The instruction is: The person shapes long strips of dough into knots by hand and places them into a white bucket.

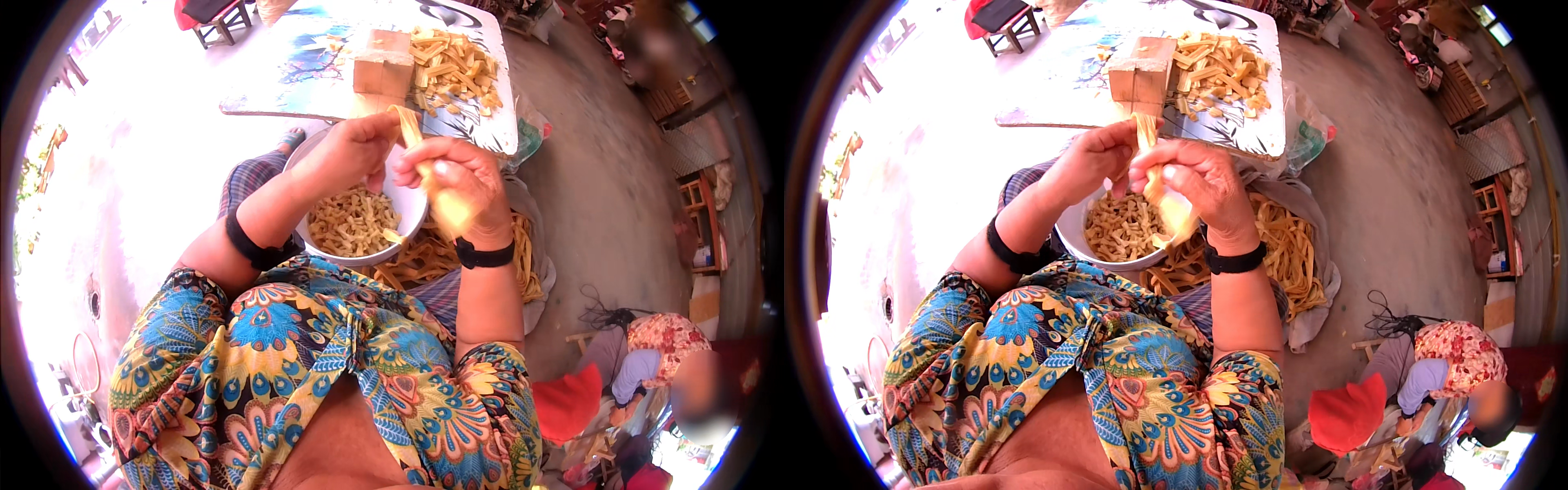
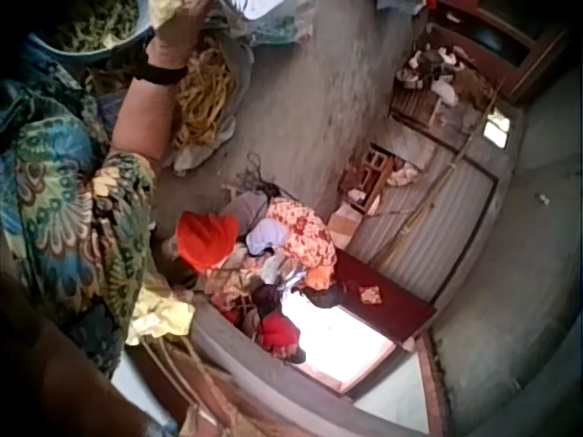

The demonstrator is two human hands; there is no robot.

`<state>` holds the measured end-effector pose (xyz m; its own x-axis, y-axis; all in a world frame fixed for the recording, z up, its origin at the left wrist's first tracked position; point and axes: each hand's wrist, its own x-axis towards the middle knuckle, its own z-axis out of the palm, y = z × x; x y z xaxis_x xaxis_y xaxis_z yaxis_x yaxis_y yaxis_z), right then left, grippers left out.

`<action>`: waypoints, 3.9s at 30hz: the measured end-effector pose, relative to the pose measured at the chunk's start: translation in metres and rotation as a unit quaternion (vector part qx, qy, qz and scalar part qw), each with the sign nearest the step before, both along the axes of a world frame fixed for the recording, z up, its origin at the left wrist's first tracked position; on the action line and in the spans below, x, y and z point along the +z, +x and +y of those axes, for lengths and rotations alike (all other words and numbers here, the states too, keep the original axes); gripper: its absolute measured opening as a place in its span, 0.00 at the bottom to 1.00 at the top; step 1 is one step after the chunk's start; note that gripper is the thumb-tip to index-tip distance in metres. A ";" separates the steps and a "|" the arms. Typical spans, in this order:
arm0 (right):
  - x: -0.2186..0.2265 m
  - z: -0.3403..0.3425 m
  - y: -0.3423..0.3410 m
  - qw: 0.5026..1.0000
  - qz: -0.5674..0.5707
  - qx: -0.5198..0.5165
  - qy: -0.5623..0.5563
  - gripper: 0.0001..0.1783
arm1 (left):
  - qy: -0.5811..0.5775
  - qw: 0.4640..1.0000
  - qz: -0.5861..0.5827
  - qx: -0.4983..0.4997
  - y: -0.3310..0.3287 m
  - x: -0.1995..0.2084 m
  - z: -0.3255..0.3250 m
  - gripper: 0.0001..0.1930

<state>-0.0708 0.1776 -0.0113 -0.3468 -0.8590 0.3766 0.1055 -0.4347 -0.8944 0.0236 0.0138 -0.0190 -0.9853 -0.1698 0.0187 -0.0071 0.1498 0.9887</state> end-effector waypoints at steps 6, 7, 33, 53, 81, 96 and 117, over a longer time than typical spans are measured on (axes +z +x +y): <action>-0.012 -0.017 0.008 0.950 0.248 -0.174 0.074 0.06 | 0.277 0.951 0.013 -0.134 0.007 0.010 -0.013 0.30; -0.008 -0.021 0.013 0.919 0.310 -0.241 0.041 0.08 | 0.317 0.938 0.022 -0.137 0.008 0.011 -0.010 0.30; -0.024 -0.032 0.012 0.949 0.155 -0.270 0.058 0.04 | -0.153 0.934 0.315 0.068 -0.008 -0.023 -0.008 0.12; -0.024 -0.014 -0.026 0.980 -0.184 -0.070 0.024 0.05 | 0.122 0.983 -0.042 -0.131 0.024 -0.001 -0.048 0.24; -0.028 -0.082 -0.044 0.927 0.176 -0.330 0.030 0.03 | 0.098 0.990 0.056 0.089 -0.033 -0.001 -0.075 0.01; -0.044 -0.033 -0.041 0.941 -0.336 -0.010 0.045 0.31 | 0.457 0.888 -0.035 -0.037 0.013 -0.027 -0.056 0.25; -0.057 -0.013 -0.026 0.954 -0.268 0.041 0.129 0.11 | 0.408 0.910 -0.075 -0.002 0.015 -0.052 -0.039 0.09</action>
<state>-0.0963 0.1645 -0.0682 -0.3584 -0.9314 -0.0644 0.6025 -0.1780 -0.7781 0.0387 -0.0251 -0.0710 -0.9670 -0.0634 -0.2466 -0.1521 -0.6332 0.7589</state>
